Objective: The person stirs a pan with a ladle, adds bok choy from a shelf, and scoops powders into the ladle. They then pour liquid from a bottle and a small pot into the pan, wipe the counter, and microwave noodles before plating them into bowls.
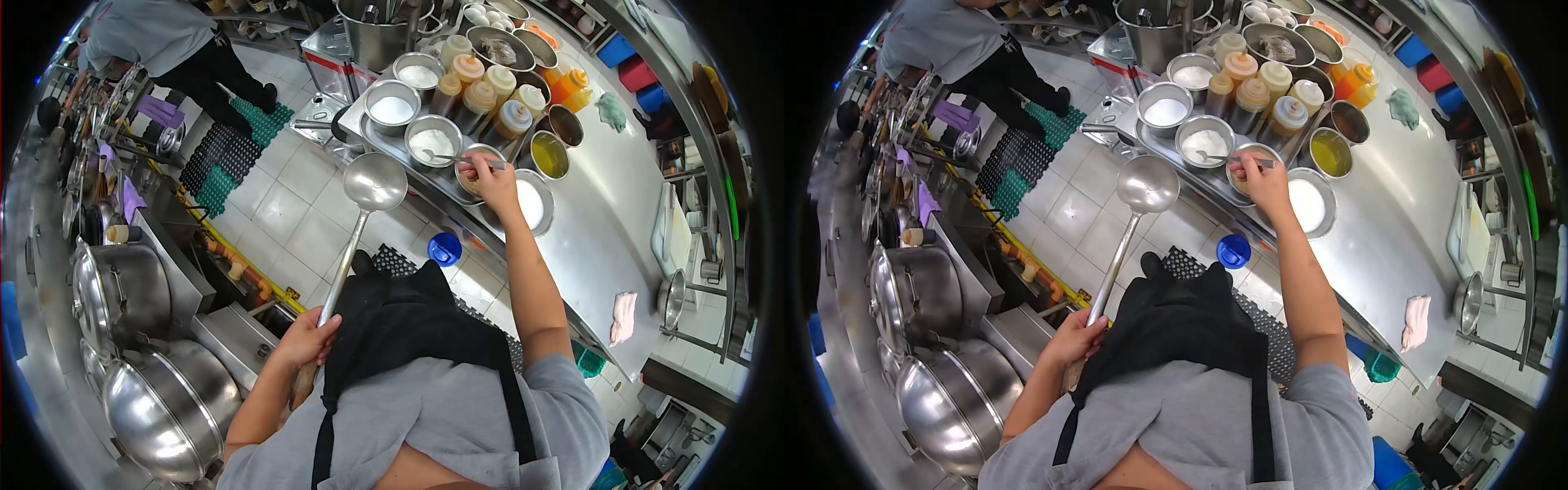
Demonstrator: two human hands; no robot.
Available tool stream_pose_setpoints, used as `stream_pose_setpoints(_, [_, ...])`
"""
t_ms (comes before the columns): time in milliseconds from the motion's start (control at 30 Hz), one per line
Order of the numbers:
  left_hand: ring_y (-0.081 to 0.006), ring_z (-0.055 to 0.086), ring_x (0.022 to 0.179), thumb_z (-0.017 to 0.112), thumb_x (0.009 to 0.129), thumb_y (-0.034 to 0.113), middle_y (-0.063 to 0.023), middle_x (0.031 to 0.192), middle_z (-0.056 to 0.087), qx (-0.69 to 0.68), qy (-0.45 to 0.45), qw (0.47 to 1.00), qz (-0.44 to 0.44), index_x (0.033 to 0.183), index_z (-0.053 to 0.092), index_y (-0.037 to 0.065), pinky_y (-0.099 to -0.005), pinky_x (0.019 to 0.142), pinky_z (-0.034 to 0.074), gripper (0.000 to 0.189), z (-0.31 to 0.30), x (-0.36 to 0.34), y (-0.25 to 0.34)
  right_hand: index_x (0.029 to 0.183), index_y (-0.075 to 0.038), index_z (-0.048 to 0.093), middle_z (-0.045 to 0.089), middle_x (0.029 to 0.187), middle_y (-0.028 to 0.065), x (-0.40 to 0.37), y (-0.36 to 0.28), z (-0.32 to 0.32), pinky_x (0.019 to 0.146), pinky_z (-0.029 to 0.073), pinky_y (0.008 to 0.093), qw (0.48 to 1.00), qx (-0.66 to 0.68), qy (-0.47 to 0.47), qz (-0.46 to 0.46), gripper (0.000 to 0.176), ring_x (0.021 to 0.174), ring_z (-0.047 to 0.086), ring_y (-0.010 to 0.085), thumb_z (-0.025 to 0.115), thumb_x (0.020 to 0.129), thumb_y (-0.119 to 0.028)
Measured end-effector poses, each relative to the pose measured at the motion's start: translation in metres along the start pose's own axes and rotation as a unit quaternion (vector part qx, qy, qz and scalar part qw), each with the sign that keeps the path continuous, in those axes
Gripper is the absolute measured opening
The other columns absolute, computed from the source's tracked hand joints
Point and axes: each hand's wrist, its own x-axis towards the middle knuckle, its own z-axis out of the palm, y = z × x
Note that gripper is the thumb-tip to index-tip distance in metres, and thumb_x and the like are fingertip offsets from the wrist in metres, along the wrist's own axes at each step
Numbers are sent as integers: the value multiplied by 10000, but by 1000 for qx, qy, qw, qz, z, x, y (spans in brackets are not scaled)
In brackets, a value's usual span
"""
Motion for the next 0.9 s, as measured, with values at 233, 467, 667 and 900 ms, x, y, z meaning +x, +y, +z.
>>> stream_pose_setpoints(233, [-88, 393, 390, 542, 964, 289, 8, 580, 416, -2, -4, 1000, 3, 821, 416, 96, -252, 342, 350, 270, 6, -8, 5, 1043, 55, 651, 689, 873, 111, -10, -12, -14, 671, 499, 241, 990, 134, 33, 42, 289, 710, 604, 119, 504, 969, -182])
stream_pose_setpoints(467, [-78, 385, 382, 519, 975, 304, 14, 573, 430, -13, -11, 1000, 1, 865, 473, 89, -240, 337, 344, 246, 23, -13, 6, 1032, 6, 674, 695, 908, 142, -30, -42, -4, 746, 514, 303, 987, -70, -5, -144, 226, 795, 660, 219, 559, 931, -160])
stream_pose_setpoints(667, [-91, 395, 401, 538, 965, 301, 6, 579, 422, -10, -19, 1000, -8, 826, 411, 95, -254, 354, 358, 279, 28, -17, 1, 987, -10, 687, 700, 806, 114, 7, -1, -2, 700, 514, 319, 973, -160, -46, -162, 200, 720, 664, 234, 578, 909, -159])
stream_pose_setpoints(900, [-93, 399, 399, 538, 966, 302, 4, 577, 420, -22, -6, 1000, -11, 823, 422, 89, -255, 356, 358, 281, 32, -19, -1, 1007, 61, 652, 704, 821, 94, 12, 6, -14, 635, 515, 235, 999, -15, -39, -18, 263, 692, 621, 90, 551, 943, -173])
